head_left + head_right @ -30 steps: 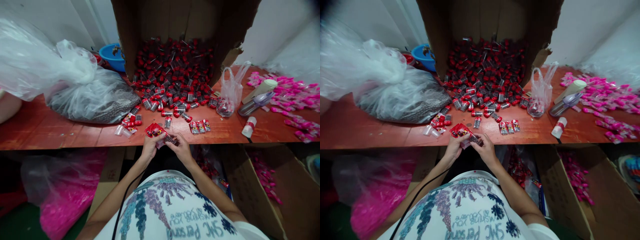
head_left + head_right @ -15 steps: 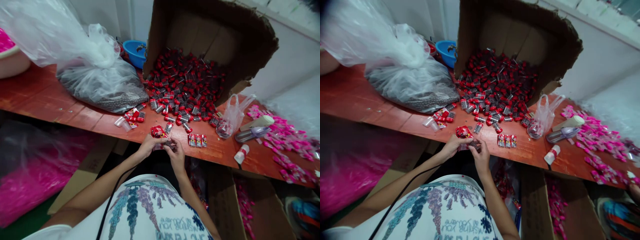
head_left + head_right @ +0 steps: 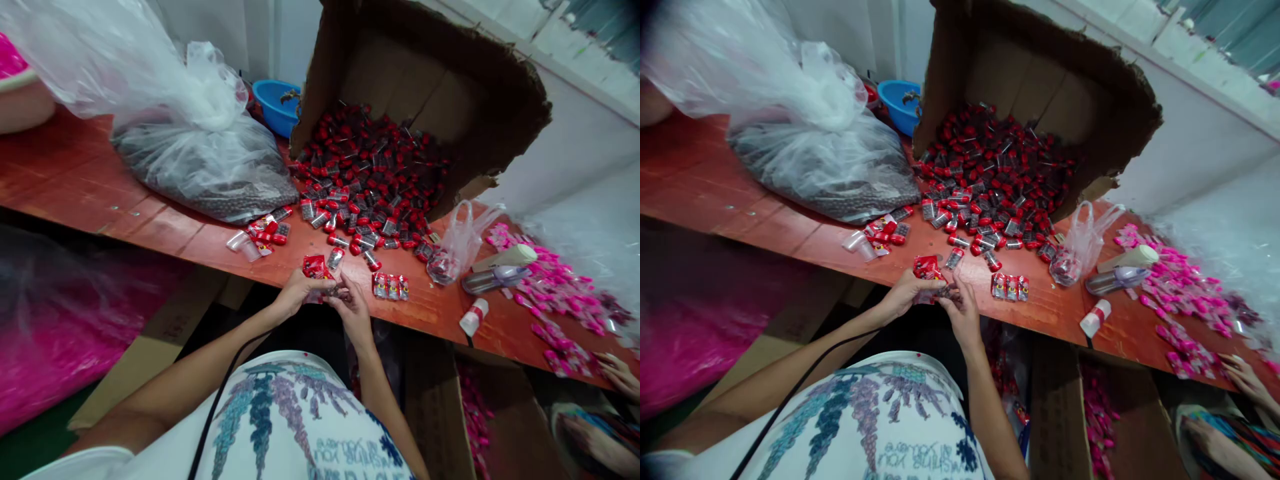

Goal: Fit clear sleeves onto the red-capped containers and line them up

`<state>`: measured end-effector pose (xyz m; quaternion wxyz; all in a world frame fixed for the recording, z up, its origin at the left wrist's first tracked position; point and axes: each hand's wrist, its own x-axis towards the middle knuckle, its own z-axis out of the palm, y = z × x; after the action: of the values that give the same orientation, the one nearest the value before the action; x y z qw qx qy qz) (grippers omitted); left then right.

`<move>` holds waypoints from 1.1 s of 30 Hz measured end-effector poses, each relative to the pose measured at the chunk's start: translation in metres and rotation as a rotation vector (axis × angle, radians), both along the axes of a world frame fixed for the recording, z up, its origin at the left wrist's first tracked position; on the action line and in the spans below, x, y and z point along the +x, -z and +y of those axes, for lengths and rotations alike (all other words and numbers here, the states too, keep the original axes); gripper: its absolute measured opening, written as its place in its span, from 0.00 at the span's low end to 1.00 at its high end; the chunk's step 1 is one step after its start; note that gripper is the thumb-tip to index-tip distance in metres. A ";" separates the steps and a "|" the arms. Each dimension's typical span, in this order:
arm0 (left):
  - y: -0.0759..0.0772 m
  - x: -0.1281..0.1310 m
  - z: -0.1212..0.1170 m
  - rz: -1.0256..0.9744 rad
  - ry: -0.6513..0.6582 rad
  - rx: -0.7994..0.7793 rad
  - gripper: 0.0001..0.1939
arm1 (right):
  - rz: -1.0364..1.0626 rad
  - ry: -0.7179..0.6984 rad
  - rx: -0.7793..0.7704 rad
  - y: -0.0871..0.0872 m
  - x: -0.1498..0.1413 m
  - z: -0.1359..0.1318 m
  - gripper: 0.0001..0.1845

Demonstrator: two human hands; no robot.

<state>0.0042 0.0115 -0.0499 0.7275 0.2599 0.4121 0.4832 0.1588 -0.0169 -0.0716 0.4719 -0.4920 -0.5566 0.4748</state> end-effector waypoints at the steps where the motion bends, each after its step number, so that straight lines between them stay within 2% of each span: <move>1: 0.001 0.002 -0.001 0.020 0.026 -0.001 0.16 | -0.007 -0.002 0.002 0.000 -0.001 0.000 0.30; 4: 0.004 0.007 -0.002 0.036 0.065 -0.003 0.17 | -0.015 -0.016 -0.008 0.001 -0.004 0.000 0.25; 7: 0.007 0.010 -0.002 -0.017 0.098 -0.036 0.16 | 0.015 0.028 -0.051 0.007 -0.003 -0.002 0.23; 9: 0.010 0.010 0.000 -0.062 0.110 -0.075 0.15 | 0.014 0.102 -0.098 0.012 0.006 0.001 0.25; 11: 0.012 0.010 0.002 -0.085 0.092 -0.140 0.14 | -0.022 0.247 -0.111 0.018 0.025 0.006 0.28; 13: 0.013 0.010 0.005 -0.090 0.053 -0.218 0.11 | -0.122 0.441 -0.071 0.023 0.055 0.014 0.31; 15: 0.013 0.009 0.008 -0.107 0.025 -0.269 0.11 | -0.308 0.596 -0.027 0.024 0.087 0.022 0.32; 17: 0.012 0.009 0.009 -0.137 0.012 -0.276 0.10 | -0.539 0.677 -0.029 0.023 0.110 0.026 0.31; 19: 0.012 0.011 0.010 -0.156 0.007 -0.271 0.09 | -0.704 0.730 -0.001 0.019 0.113 0.026 0.30; 21: 0.013 0.013 0.009 -0.155 -0.008 -0.274 0.09 | -0.706 0.709 0.087 0.014 0.094 0.021 0.28; 23: 0.015 0.015 0.007 -0.146 -0.016 -0.269 0.09 | -0.561 0.559 0.168 0.008 0.060 0.013 0.24; 25: 0.017 0.016 0.005 -0.142 -0.011 -0.232 0.11 | -0.384 0.352 0.151 0.006 0.023 0.007 0.21; 27: 0.019 0.014 0.003 -0.125 -0.004 -0.192 0.14 | -0.199 0.235 0.086 0.006 -0.003 0.006 0.20; 30: 0.019 0.006 0.001 -0.052 0.043 -0.206 0.18 | -0.024 0.199 0.033 0.010 -0.013 0.012 0.17; 33: 0.018 -0.003 0.001 -0.011 0.065 -0.233 0.19 | -0.057 0.210 0.048 0.010 -0.004 0.019 0.17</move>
<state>0.0016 0.0128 -0.0682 0.7702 0.1841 0.4530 0.4094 0.1546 0.0024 -0.0819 0.5146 -0.5495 -0.5263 0.3952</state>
